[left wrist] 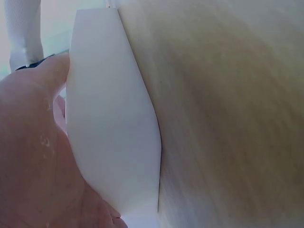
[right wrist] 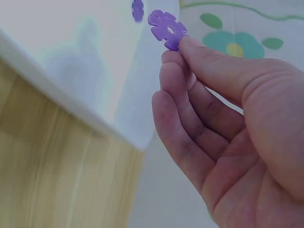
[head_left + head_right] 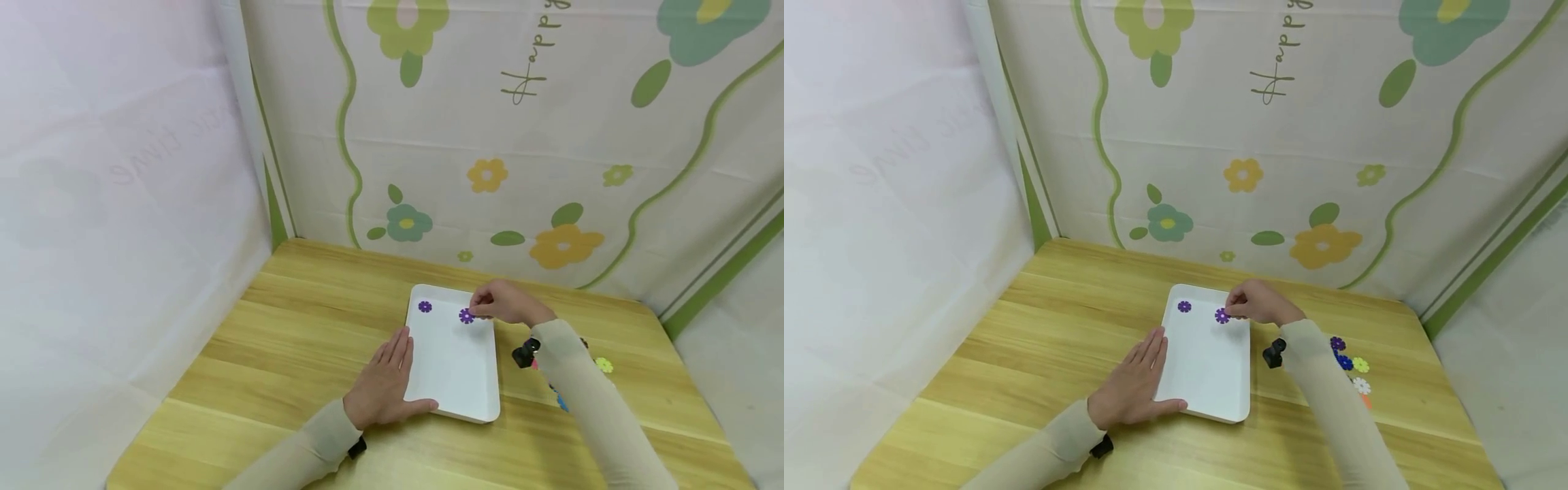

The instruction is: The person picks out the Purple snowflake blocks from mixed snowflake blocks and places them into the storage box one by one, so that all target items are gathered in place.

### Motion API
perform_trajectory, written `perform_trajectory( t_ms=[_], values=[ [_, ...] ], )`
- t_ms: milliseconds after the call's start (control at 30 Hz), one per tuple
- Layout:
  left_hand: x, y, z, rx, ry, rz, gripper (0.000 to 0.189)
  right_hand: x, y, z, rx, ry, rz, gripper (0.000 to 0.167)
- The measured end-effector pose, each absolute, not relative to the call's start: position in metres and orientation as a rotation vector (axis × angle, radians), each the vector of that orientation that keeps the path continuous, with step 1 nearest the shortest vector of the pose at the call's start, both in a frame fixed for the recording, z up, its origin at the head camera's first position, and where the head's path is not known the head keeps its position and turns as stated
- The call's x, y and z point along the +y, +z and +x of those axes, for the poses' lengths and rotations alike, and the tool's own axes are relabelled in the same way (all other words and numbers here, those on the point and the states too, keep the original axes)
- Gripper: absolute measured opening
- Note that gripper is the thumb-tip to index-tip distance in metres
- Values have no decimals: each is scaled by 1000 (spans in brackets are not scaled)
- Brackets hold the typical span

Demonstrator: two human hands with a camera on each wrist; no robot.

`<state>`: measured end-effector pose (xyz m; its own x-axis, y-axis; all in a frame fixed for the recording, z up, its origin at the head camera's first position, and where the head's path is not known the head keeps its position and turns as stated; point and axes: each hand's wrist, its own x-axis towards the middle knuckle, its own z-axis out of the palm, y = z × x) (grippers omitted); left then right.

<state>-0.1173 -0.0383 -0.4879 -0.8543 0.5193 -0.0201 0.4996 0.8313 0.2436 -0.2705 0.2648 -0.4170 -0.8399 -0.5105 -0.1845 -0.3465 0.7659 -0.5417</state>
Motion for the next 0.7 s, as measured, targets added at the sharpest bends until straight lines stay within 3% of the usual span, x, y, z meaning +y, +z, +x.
perform_trajectory(
  t_ms=[333, 700],
  values=[
    [-38, -492, -119, 2932, 295, 832, 121, 210, -446, -284, 2584, -775, -705, 13],
    [-39, -490, -119, 2954, 295, 848, 120, 187, -469, -293, 2607, -883, -625, 12]
  ],
)
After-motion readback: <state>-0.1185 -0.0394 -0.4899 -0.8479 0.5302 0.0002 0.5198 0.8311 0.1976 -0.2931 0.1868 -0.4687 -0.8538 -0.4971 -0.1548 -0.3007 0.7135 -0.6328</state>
